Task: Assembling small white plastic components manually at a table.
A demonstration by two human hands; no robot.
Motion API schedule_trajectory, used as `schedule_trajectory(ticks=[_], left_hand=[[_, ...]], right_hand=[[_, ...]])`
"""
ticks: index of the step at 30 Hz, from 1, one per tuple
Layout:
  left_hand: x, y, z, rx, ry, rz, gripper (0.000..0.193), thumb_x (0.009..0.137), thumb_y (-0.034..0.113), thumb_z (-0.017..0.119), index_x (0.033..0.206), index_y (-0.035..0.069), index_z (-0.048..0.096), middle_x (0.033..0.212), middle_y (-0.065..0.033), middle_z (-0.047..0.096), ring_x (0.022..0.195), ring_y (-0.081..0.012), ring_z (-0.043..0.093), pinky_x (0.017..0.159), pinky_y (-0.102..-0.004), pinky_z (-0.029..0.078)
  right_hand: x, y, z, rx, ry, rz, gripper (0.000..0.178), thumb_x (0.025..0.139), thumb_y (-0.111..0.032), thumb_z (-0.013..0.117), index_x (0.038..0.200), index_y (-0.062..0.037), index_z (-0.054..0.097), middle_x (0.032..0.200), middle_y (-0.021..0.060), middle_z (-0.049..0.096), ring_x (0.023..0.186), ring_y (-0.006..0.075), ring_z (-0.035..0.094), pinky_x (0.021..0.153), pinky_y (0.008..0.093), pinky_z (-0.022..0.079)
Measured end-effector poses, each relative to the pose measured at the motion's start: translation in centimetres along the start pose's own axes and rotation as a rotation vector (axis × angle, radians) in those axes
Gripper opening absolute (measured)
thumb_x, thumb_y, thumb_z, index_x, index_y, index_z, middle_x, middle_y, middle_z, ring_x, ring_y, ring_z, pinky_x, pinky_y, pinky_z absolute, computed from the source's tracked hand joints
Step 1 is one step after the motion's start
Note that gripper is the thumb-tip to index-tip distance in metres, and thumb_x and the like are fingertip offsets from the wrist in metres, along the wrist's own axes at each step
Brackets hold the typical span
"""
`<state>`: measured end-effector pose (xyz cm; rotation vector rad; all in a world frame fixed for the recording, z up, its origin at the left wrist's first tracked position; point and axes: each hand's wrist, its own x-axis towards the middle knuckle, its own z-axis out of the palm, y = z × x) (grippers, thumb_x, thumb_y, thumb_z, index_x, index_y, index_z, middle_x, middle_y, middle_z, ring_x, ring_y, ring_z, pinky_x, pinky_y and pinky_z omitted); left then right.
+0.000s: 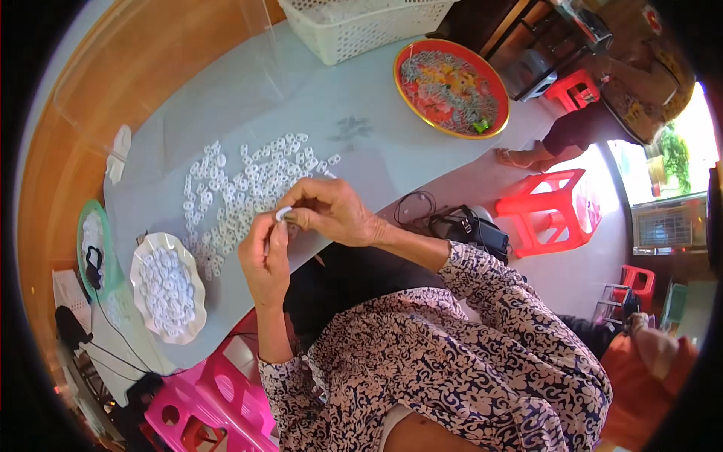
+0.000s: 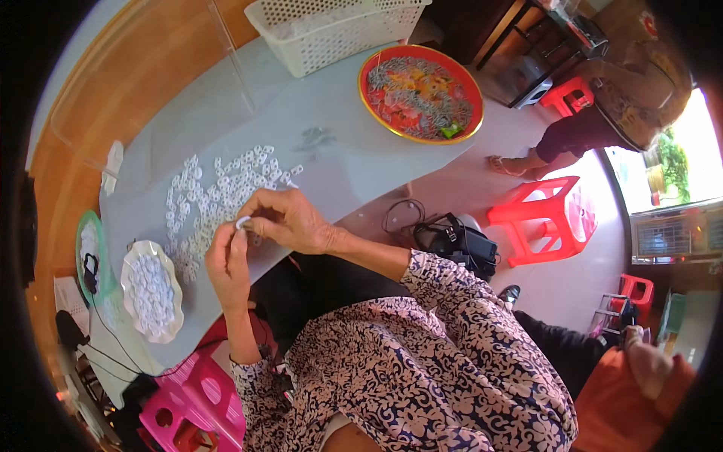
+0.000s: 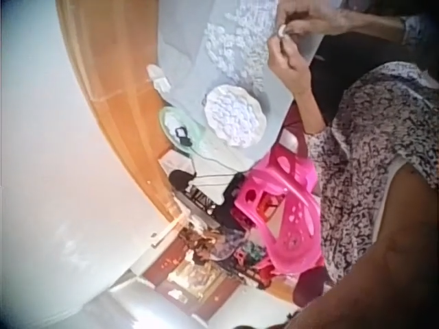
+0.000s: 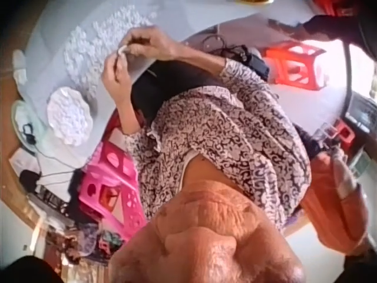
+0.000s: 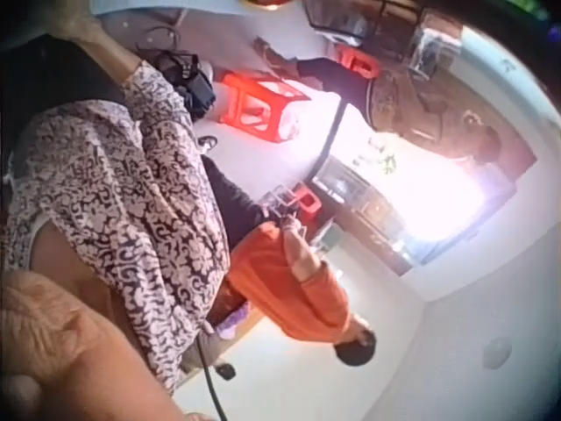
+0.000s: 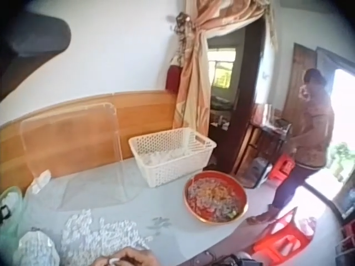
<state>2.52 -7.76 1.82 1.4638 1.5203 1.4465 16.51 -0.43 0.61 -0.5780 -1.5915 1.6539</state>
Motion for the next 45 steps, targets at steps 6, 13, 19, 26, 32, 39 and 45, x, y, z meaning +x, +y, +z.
schedule_trajectory(ticks=[6,13,19,26,32,39,45], left_hand=[[-0.5,-0.2,-1.4,-0.043,0.032,-0.011,0.013,0.090,0.014,0.055,0.090,0.001,0.059,0.065,0.0033,0.049,0.059,-0.0036,0.040,0.052,-0.0200,0.033],[-0.8,-1.8,-1.6,-0.221,0.086,-0.037,0.011,0.088,0.011,0.054,0.083,0.001,0.055,0.062,0.0044,0.044,0.054,-0.0022,0.036,0.048,-0.0193,0.029],[-1.6,-1.7,-1.4,-0.189,0.068,-0.103,0.009,0.088,0.008,0.055,0.084,0.000,0.056,0.063,0.0033,0.047,0.056,-0.0029,0.038,0.050,-0.0190,0.032],[-1.8,-3.1,-1.8,-0.111,0.078,-0.025,0.005,0.085,0.002,0.053,0.086,-0.002,0.056,0.069,-0.0084,0.055,0.065,-0.0106,0.051,0.059,-0.0240,0.042],[-1.9,-3.2,-1.8,-0.230,0.113,-0.095,0.006,0.087,0.003,0.053,0.090,-0.001,0.055,0.078,-0.0079,0.058,0.069,-0.0111,0.053,0.064,-0.0245,0.044],[-2.0,-2.9,-1.8,-0.287,0.093,-0.139,0.011,0.090,0.010,0.052,0.092,0.001,0.057,0.069,0.0032,0.049,0.062,-0.0032,0.042,0.053,-0.0177,0.032],[-2.2,-2.4,-2.0,-0.325,0.078,-0.142,0.009,0.091,0.009,0.052,0.094,0.002,0.056,0.068,0.0031,0.048,0.061,-0.0030,0.040,0.053,-0.0175,0.032]], right_hand=[[0.9,-1.1,0.5,-0.114,-0.113,0.008,0.013,0.087,0.000,0.058,0.099,0.0026,0.057,0.084,0.0060,0.061,0.075,0.0109,0.060,0.067,0.0255,0.050],[3.5,-2.7,0.8,-0.254,-0.086,-0.049,0.012,0.086,0.001,0.057,0.098,0.0022,0.058,0.083,0.0028,0.061,0.073,0.0057,0.055,0.065,0.0217,0.048],[9.1,-3.9,-4.4,-0.675,0.184,-0.237,0.012,0.085,-0.005,0.059,0.096,-0.0011,0.060,0.076,0.0030,0.062,0.067,0.0054,0.055,0.060,0.0213,0.046],[17.8,-6.8,-19.5,-1.263,0.490,-0.506,0.013,0.079,-0.017,0.062,0.087,-0.0086,0.068,0.072,0.0078,0.066,0.062,0.0187,0.063,0.062,0.0303,0.049],[15.7,-4.1,-8.2,-1.017,0.176,-0.524,0.008,0.079,-0.008,0.063,0.086,-0.0056,0.067,0.077,0.0078,0.066,0.064,0.0152,0.061,0.061,0.0270,0.049],[14.7,-0.9,0.6,-0.948,-0.336,-0.494,0.008,0.080,-0.005,0.063,0.088,-0.0033,0.065,0.079,0.0060,0.064,0.064,0.0135,0.056,0.056,0.0266,0.045],[16.1,1.2,2.9,-0.947,-0.438,-0.515,0.018,0.078,-0.002,0.060,0.095,-0.0040,0.064,0.085,0.0081,0.063,0.070,0.0225,0.059,0.064,0.0324,0.048]])
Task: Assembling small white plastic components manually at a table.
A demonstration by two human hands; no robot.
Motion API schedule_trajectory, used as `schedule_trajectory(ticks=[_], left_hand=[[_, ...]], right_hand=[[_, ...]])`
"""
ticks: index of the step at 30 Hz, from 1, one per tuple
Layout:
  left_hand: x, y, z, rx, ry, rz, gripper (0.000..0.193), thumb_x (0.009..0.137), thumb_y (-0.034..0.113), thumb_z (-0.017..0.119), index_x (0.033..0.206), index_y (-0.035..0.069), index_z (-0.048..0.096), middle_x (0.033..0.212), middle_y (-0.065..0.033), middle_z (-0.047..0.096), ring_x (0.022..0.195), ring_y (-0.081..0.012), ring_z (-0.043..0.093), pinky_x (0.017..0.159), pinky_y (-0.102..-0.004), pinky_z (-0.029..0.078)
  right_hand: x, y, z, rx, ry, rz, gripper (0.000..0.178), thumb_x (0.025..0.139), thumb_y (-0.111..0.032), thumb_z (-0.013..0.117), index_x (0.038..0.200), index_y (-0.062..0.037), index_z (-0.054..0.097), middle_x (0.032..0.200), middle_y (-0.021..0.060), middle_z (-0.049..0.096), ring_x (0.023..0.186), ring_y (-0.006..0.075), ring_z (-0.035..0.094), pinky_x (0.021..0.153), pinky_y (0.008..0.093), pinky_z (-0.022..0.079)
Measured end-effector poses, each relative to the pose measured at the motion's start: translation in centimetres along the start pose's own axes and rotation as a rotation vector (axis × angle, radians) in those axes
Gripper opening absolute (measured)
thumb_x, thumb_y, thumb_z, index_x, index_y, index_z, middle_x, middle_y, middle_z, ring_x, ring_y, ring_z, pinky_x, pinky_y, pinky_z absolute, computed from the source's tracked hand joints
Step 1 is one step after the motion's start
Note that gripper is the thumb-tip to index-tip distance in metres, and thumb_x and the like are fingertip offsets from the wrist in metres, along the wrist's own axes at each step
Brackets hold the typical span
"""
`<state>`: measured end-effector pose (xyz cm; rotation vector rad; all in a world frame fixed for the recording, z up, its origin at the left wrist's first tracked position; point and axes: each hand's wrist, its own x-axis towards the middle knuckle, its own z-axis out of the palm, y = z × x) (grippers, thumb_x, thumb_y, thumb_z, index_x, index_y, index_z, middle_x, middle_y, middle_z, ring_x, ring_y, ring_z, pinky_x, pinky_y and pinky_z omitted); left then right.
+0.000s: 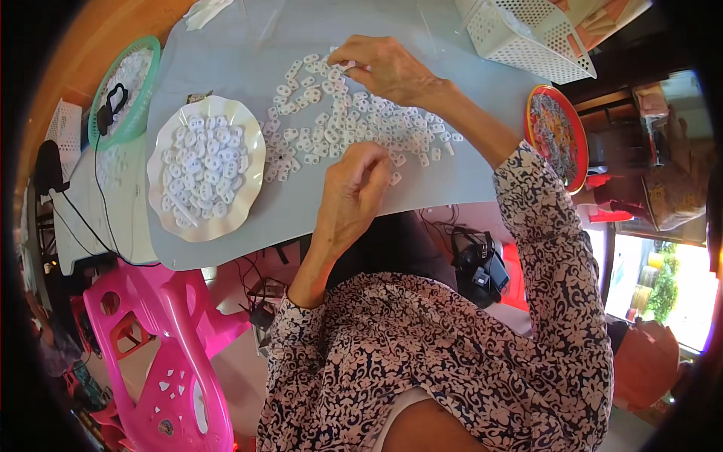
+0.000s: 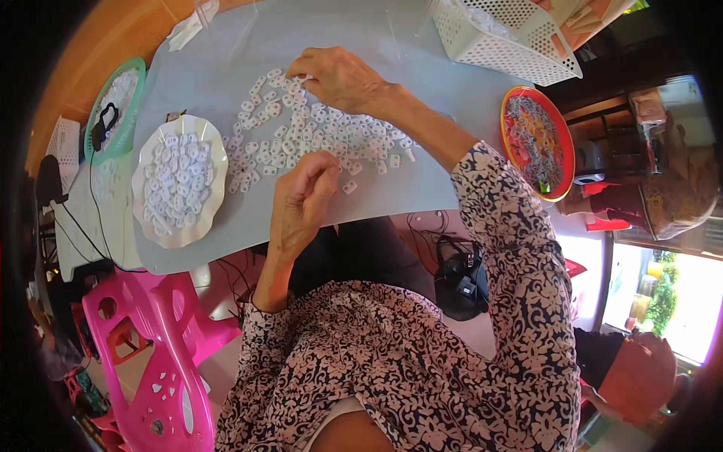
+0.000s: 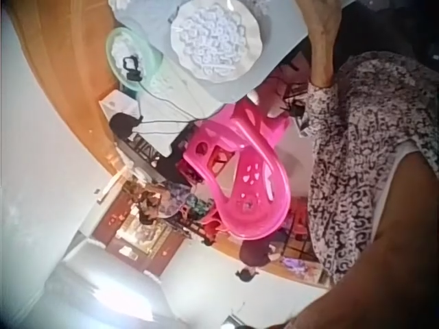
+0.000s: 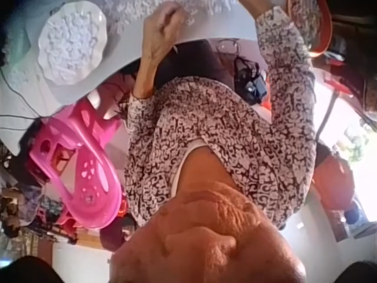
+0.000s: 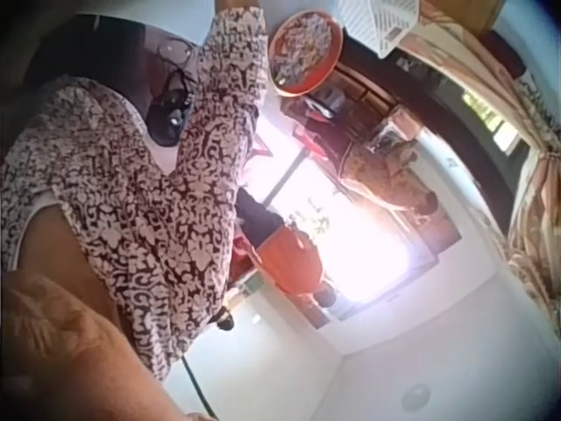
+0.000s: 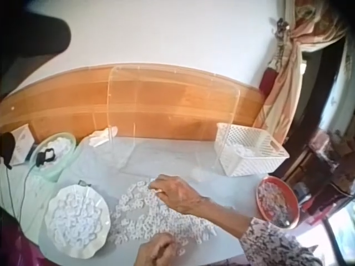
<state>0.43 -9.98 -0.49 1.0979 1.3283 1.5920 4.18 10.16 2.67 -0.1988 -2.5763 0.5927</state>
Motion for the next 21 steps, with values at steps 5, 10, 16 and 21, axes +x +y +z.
schedule_trajectory(ticks=[5,10,16,21], left_hand=[[0.0,0.4,0.0,-0.017,-0.006,0.058,0.001,0.086,-0.001,0.052,0.087,-0.002,0.052,0.079,-0.0089,0.055,0.068,-0.0154,0.052,0.061,-0.0257,0.043],[0.0,-0.1,-0.1,0.002,-0.029,0.050,0.003,0.087,0.001,0.052,0.090,-0.001,0.053,0.081,-0.0049,0.055,0.068,-0.0112,0.049,0.059,-0.0228,0.041],[0.1,0.0,0.0,0.020,-0.044,0.064,0.005,0.090,0.004,0.052,0.093,0.000,0.054,0.082,-0.0003,0.055,0.066,-0.0052,0.045,0.056,-0.0193,0.037],[0.2,0.5,0.0,-0.010,-0.019,0.017,0.003,0.084,-0.001,0.053,0.087,-0.002,0.052,0.079,-0.0106,0.055,0.067,-0.0178,0.054,0.060,-0.0273,0.045]], right_hand=[[0.0,0.4,-0.3,-0.073,-0.164,0.063,0.015,0.077,-0.004,0.060,0.092,-0.0036,0.063,0.083,0.0099,0.060,0.073,0.0251,0.059,0.069,0.0347,0.048],[0.0,-0.7,-1.0,-0.101,-0.254,0.145,0.012,0.077,-0.008,0.061,0.088,-0.0033,0.063,0.082,0.0105,0.061,0.072,0.0253,0.059,0.067,0.0343,0.048],[0.6,-1.1,0.4,-0.095,-0.172,0.109,0.010,0.077,-0.011,0.062,0.084,-0.0031,0.062,0.078,0.0110,0.061,0.069,0.0257,0.058,0.064,0.0350,0.047],[1.0,-1.8,-0.4,-0.075,-0.340,0.187,0.012,0.077,-0.013,0.062,0.084,-0.0032,0.062,0.075,0.0112,0.061,0.069,0.0261,0.058,0.064,0.0358,0.047]])
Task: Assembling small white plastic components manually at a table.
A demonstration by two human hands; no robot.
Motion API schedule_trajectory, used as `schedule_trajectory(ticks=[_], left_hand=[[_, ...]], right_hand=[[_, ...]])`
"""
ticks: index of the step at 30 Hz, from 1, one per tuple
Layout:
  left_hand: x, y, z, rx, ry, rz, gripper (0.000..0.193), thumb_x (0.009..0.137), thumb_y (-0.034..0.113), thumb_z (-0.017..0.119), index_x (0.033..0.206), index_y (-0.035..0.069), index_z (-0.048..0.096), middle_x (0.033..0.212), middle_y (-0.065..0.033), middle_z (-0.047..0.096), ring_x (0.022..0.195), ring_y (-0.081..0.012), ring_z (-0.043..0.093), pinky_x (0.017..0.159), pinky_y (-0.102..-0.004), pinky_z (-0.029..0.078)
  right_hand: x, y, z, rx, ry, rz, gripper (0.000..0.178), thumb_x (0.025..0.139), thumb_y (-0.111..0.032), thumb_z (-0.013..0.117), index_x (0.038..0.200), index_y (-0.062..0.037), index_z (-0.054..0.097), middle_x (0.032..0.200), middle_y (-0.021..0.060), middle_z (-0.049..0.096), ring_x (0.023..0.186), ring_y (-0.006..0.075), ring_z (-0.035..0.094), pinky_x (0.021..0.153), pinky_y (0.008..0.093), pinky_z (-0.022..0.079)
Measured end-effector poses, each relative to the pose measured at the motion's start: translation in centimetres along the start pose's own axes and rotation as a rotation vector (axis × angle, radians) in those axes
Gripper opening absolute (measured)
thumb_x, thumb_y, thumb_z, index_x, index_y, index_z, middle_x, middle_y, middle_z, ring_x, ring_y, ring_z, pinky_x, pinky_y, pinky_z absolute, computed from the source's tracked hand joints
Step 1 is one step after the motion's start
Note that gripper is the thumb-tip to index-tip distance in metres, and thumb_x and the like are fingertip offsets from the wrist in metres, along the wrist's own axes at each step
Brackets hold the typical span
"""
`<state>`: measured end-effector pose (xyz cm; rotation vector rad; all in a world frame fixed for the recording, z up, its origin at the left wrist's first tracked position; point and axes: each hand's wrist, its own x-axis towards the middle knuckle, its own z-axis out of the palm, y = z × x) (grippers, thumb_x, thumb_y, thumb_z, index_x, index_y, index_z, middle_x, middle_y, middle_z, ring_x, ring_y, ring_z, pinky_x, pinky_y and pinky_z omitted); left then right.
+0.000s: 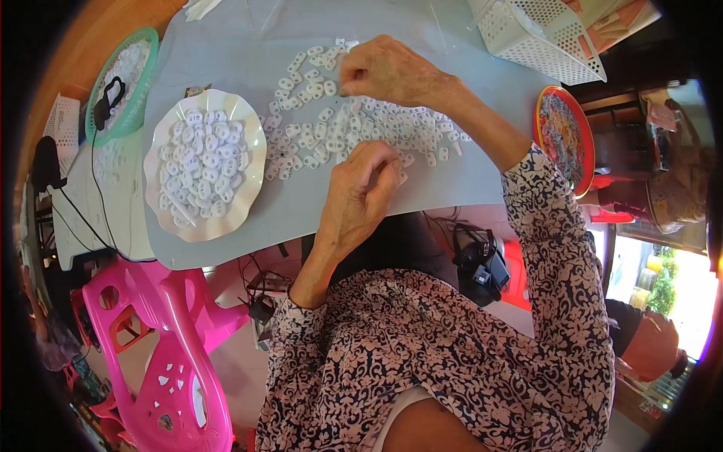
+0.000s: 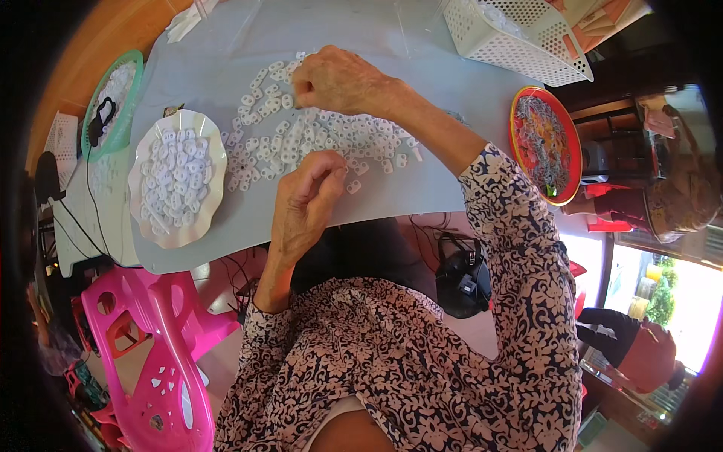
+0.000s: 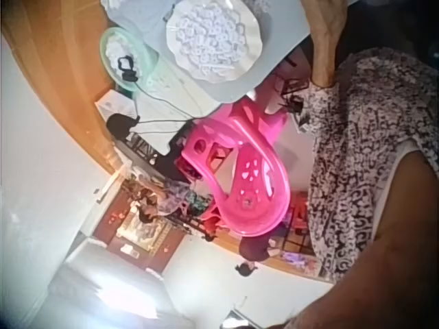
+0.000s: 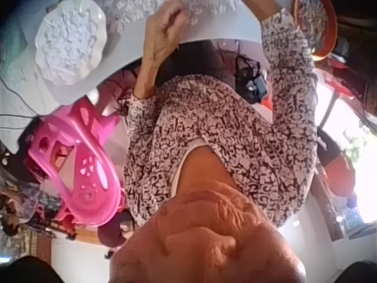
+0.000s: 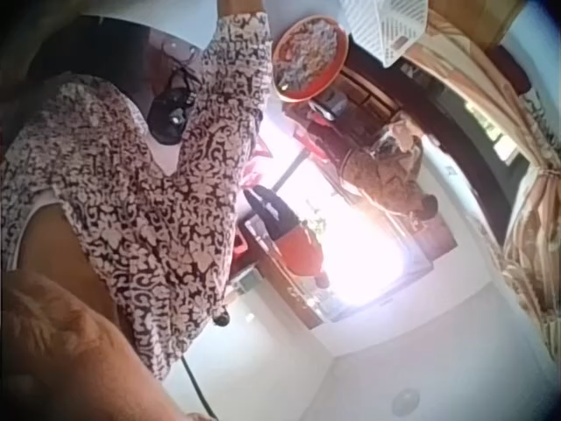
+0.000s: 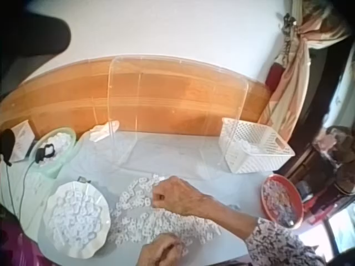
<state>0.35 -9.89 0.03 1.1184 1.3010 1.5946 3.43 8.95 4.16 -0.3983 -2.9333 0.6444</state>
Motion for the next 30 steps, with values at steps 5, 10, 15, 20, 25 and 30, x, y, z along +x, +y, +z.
schedule_trajectory(ticks=[5,10,15,20,25,30], left_hand=[[-0.2,0.4,0.0,0.019,-0.006,-0.023,0.003,0.085,-0.001,0.052,0.086,-0.002,0.051,0.079,-0.0113,0.055,0.066,-0.0172,0.055,0.059,-0.0271,0.045],[0.0,-0.1,0.3,-0.015,0.000,0.005,0.003,0.085,0.000,0.053,0.087,-0.002,0.051,0.079,-0.0109,0.055,0.066,-0.0161,0.056,0.059,-0.0269,0.045],[-0.2,0.4,0.2,-0.025,-0.002,-0.048,0.004,0.085,0.000,0.053,0.089,-0.002,0.052,0.079,-0.0093,0.056,0.065,-0.0148,0.056,0.059,-0.0267,0.046],[-0.3,0.1,-0.4,-0.147,0.225,0.058,0.007,0.088,0.002,0.050,0.092,-0.001,0.055,0.081,-0.0039,0.057,0.067,-0.0092,0.053,0.060,-0.0215,0.043],[1.1,0.7,-0.7,-0.105,0.446,0.099,0.016,0.091,0.010,0.051,0.105,0.001,0.049,0.084,-0.0049,0.057,0.075,-0.0073,0.051,0.066,-0.0201,0.041],[1.5,0.0,-1.5,-0.067,0.364,0.054,0.014,0.091,0.014,0.053,0.093,0.000,0.054,0.073,-0.0018,0.056,0.065,-0.0057,0.048,0.058,-0.0197,0.037]], right_hand=[[0.7,-0.4,0.4,-0.057,0.132,-0.054,0.014,0.077,-0.016,0.060,0.084,-0.0045,0.063,0.079,0.0092,0.063,0.071,0.0280,0.058,0.067,0.0378,0.048],[1.6,-0.3,1.9,-0.106,0.166,-0.105,0.012,0.077,-0.014,0.060,0.083,-0.0048,0.064,0.079,0.0091,0.063,0.071,0.0279,0.059,0.068,0.0372,0.048],[0.9,0.3,1.7,-0.053,0.137,-0.095,0.012,0.076,-0.012,0.061,0.085,-0.0043,0.065,0.078,0.0097,0.063,0.069,0.0249,0.059,0.066,0.0333,0.048],[-1.5,-2.2,-0.4,0.313,0.021,0.143,0.013,0.082,-0.011,0.064,0.089,0.0000,0.065,0.076,0.0058,0.064,0.068,0.0105,0.057,0.065,0.0267,0.048],[-3.9,-2.6,0.0,0.588,0.032,0.189,0.015,0.086,-0.010,0.062,0.092,0.0033,0.064,0.079,0.0046,0.065,0.075,0.0086,0.057,0.070,0.0246,0.049],[-5.2,-4.0,0.2,0.614,0.023,0.224,0.012,0.086,-0.008,0.062,0.091,0.0028,0.063,0.078,0.0039,0.063,0.072,0.0074,0.057,0.066,0.0233,0.048]])
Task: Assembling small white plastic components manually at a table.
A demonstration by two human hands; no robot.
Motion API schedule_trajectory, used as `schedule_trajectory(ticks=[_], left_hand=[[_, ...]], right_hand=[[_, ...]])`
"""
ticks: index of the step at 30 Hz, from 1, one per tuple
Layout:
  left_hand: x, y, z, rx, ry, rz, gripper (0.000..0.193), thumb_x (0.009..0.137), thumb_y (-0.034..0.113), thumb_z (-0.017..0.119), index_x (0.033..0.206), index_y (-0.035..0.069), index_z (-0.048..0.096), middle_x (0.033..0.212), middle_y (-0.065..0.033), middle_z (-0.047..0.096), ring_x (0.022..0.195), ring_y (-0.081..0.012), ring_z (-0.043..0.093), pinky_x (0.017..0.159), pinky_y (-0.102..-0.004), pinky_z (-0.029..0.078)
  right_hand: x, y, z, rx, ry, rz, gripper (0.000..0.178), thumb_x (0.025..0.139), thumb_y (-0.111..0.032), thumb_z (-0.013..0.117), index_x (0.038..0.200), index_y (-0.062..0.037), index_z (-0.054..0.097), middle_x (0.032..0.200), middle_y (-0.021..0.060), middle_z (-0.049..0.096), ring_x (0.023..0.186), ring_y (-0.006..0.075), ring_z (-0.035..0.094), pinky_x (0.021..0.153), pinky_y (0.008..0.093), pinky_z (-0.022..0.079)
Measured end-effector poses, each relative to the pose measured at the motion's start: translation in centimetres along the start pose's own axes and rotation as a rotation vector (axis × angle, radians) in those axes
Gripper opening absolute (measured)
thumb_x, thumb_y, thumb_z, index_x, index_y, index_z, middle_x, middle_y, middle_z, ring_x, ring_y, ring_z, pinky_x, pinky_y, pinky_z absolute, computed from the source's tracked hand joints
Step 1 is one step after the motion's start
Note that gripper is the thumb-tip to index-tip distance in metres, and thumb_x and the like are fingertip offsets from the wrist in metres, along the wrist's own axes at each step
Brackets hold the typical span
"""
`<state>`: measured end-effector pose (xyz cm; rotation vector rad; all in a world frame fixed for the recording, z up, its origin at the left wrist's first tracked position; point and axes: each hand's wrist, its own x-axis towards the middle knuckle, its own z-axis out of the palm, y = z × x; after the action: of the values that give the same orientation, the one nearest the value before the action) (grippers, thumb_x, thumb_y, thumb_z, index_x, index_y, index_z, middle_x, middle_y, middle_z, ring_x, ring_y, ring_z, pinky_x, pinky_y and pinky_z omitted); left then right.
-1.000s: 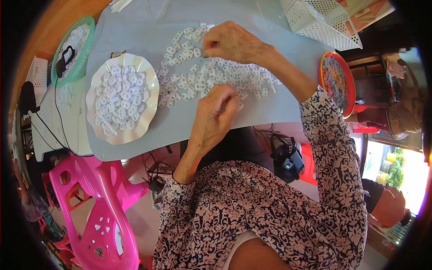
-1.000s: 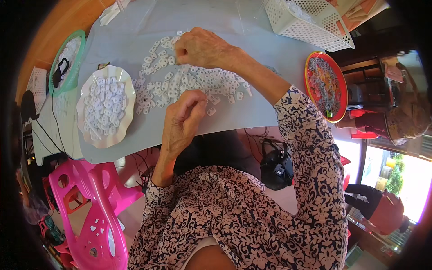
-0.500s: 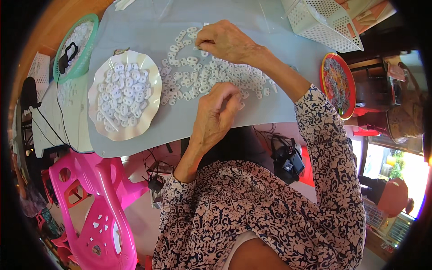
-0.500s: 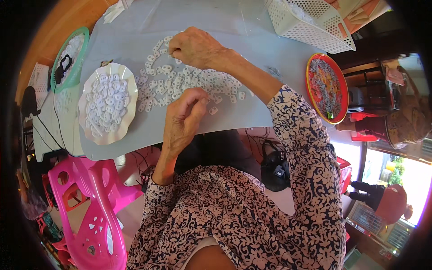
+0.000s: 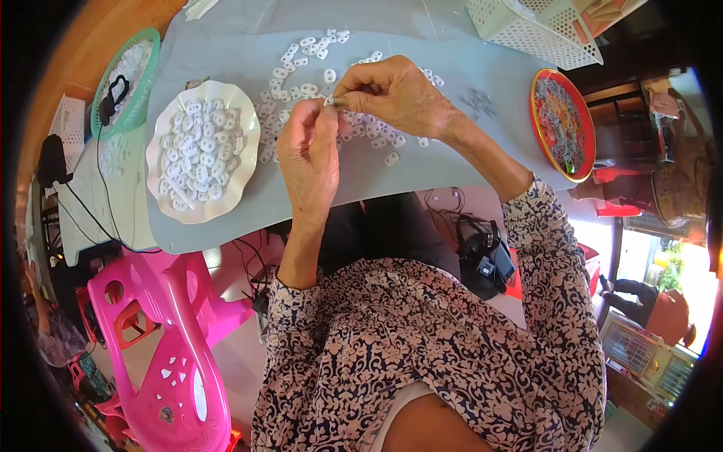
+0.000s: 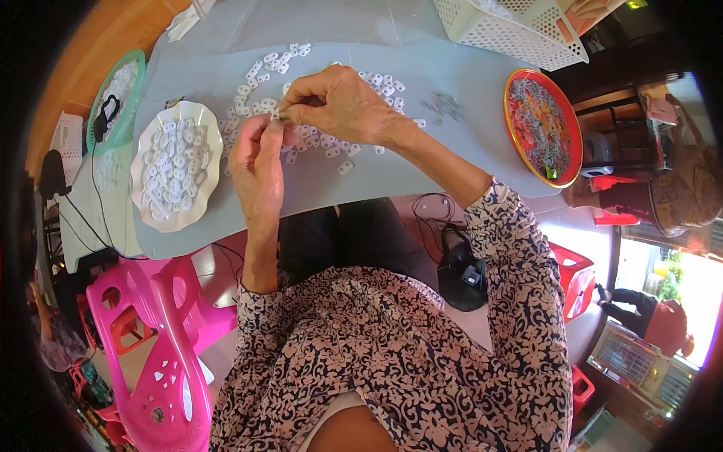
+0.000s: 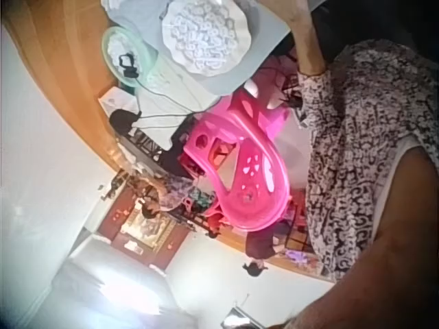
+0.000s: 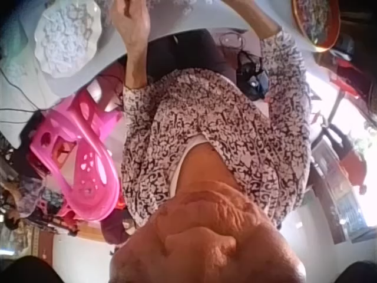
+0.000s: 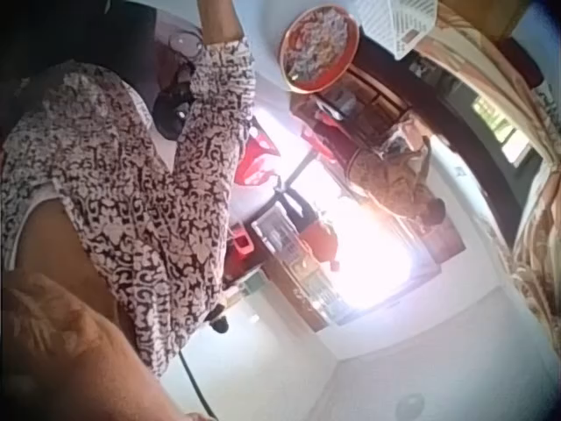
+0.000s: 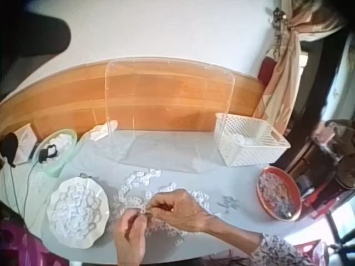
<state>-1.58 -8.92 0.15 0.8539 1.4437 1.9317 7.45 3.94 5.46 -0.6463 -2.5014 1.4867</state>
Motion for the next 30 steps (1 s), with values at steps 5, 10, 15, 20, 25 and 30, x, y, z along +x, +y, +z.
schedule_trajectory(ticks=[5,10,15,20,25,30], left_hand=[[-0.5,-0.5,0.1,0.001,-0.024,-0.004,0.016,0.091,0.015,0.053,0.089,-0.001,0.055,0.069,-0.0005,0.055,0.062,-0.0040,0.046,0.054,-0.0188,0.035],[-1.2,-0.1,0.1,-0.006,-0.077,-0.041,0.015,0.091,0.014,0.054,0.090,-0.001,0.056,0.069,-0.0005,0.055,0.063,-0.0032,0.045,0.054,-0.0184,0.035],[-1.5,-0.1,-0.6,0.002,-0.094,-0.059,0.011,0.089,0.009,0.055,0.089,-0.001,0.057,0.068,0.0008,0.053,0.063,-0.0042,0.046,0.055,-0.0188,0.035],[-1.7,0.2,-0.8,-0.043,-0.008,-0.042,0.011,0.089,0.009,0.053,0.088,0.000,0.058,0.067,0.0006,0.052,0.064,-0.0047,0.046,0.058,-0.0190,0.035],[-1.6,-0.4,-0.8,-0.159,0.072,-0.063,0.013,0.088,0.010,0.052,0.085,0.001,0.060,0.066,-0.0004,0.053,0.066,-0.0068,0.047,0.065,-0.0210,0.037],[-1.6,-0.1,-0.7,-0.170,0.061,-0.089,0.013,0.088,0.009,0.052,0.085,0.000,0.060,0.066,-0.0010,0.053,0.067,-0.0074,0.047,0.067,-0.0220,0.038]], right_hand=[[-1.3,0.0,0.6,0.130,0.036,-0.038,0.010,0.086,-0.007,0.061,0.090,0.0017,0.063,0.075,0.0026,0.063,0.069,0.0060,0.055,0.061,0.0223,0.046],[-2.2,0.6,1.1,0.123,0.075,-0.053,0.008,0.086,-0.006,0.061,0.087,0.0018,0.061,0.073,0.0020,0.062,0.066,0.0059,0.054,0.059,0.0222,0.045],[-1.8,0.7,0.8,-0.142,0.154,-0.190,0.006,0.084,-0.006,0.061,0.084,0.0001,0.062,0.068,0.0041,0.062,0.061,0.0063,0.052,0.055,0.0236,0.044],[0.3,2.6,-1.6,-0.298,0.330,-0.182,0.008,0.083,-0.008,0.062,0.085,-0.0004,0.064,0.065,0.0055,0.061,0.054,0.0074,0.049,0.051,0.0249,0.042],[2.0,2.5,-1.5,-0.445,0.157,-0.374,0.010,0.081,-0.009,0.062,0.086,-0.0019,0.065,0.072,0.0075,0.062,0.060,0.0175,0.055,0.057,0.0281,0.045],[2.5,3.6,-1.4,-0.503,0.097,-0.355,0.011,0.081,-0.009,0.061,0.088,-0.0019,0.065,0.079,0.0094,0.064,0.067,0.0225,0.059,0.062,0.0312,0.048]])
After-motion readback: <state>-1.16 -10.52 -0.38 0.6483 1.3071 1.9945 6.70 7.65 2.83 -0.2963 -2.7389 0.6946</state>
